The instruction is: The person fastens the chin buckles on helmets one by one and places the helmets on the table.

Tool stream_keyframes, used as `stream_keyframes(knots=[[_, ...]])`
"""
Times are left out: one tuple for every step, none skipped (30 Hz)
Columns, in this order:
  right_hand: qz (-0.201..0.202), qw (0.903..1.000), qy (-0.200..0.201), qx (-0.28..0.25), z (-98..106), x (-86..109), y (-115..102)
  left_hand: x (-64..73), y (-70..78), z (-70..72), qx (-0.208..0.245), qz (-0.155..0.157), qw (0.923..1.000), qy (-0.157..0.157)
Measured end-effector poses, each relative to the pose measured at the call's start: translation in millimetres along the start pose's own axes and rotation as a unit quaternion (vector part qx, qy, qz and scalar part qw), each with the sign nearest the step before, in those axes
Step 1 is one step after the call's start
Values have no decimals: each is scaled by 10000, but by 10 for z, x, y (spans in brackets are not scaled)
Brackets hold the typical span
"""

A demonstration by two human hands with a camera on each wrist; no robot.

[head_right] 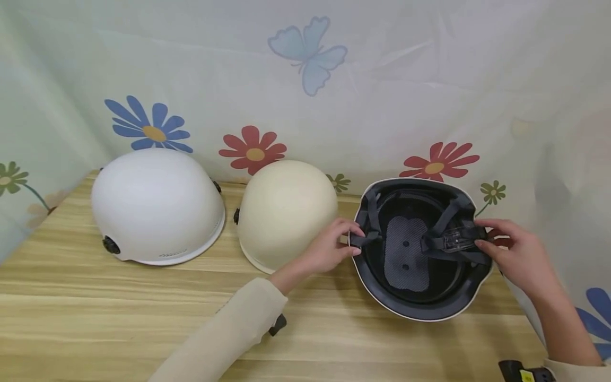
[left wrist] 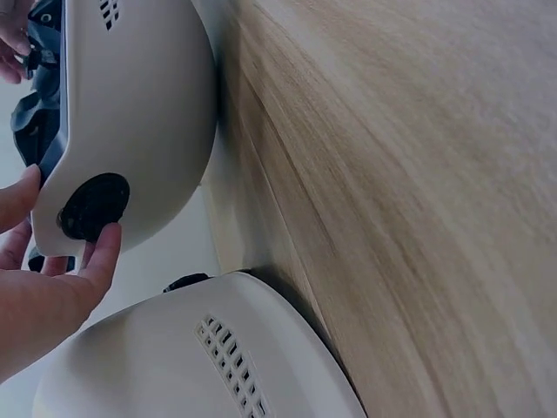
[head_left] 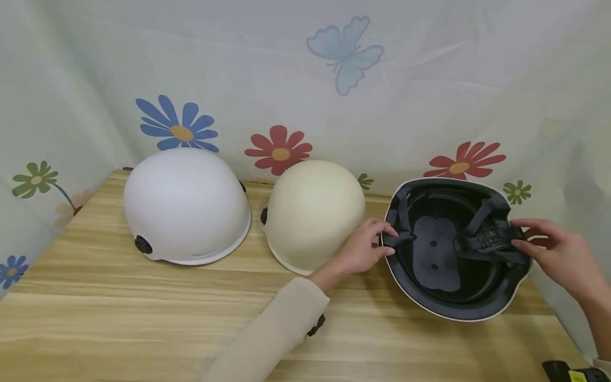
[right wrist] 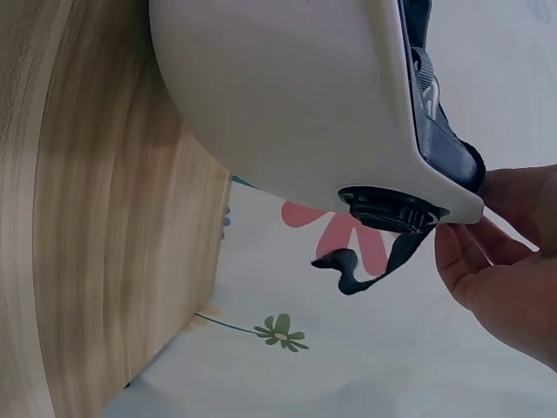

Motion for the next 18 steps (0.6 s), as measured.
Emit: stream_keyframes(knots=[[55,10000,38,26,2,2,-13,-2,-2,3,-9,-10,10000,6],[112,9999,82,71,3,6,-28,-3,1,5,-11,-29,10000,0],[166,9997,114,107,2,9,-40,-6,6,7,-35,-53,10000,-9],[234,9995,138,133,-1,13,-49,-7,11,7,-31,-73,10000,-24],[279,9994,153,150,-4,16,-53,-10,16,5,-28,-96,9999,-42],[325,9992,165,156,-7,19,-54,-12,24,2,-29,-120,9999,-62],[374,9989,207,183,-5,24,-51,-12,34,1,-25,-140,9999,-85],[408,9987,237,208,-4,28,-48,-12,44,-1,-35,-161,9998,-108],[429,9985,253,217,-5,32,-43,-13,50,-4,-44,-173,9998,-123],[441,9984,269,226,-4,36,-36,-13,54,-7,-40,-184,9997,-133],[442,9983,288,237,-3,38,-29,-13,58,-8,-60,-190,9997,-141],[456,9981,309,264,-2,43,-25,-12,60,-9,-80,-192,9997,-148],[463,9980,326,290,-1,48,-22,-12,60,-12,-87,-193,9997,-150],[482,9978,338,301,1,52,-19,-10,58,-13,-105,-187,9997,-153],[511,9976,359,298,5,57,-20,-9,57,-14,-118,-181,9997,-153],[551,9974,377,256,12,64,-25,-7,56,-15,-125,-180,9996,-152],[592,9971,419,218,20,74,-33,-6,55,-17,-125,-179,9997,-150],[655,9966,476,152,31,87,-47,-5,55,-19,-125,-182,9996,-146]])
Point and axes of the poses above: each hand's wrist, its own x-axis away from the middle knuckle, its own z-axis out of the back of the hand, y = z × x, the point moved 7 cm from there along -x, towards the middle knuckle, and after that the axes turned 14 degrees about -z, right-handed, at the moved point
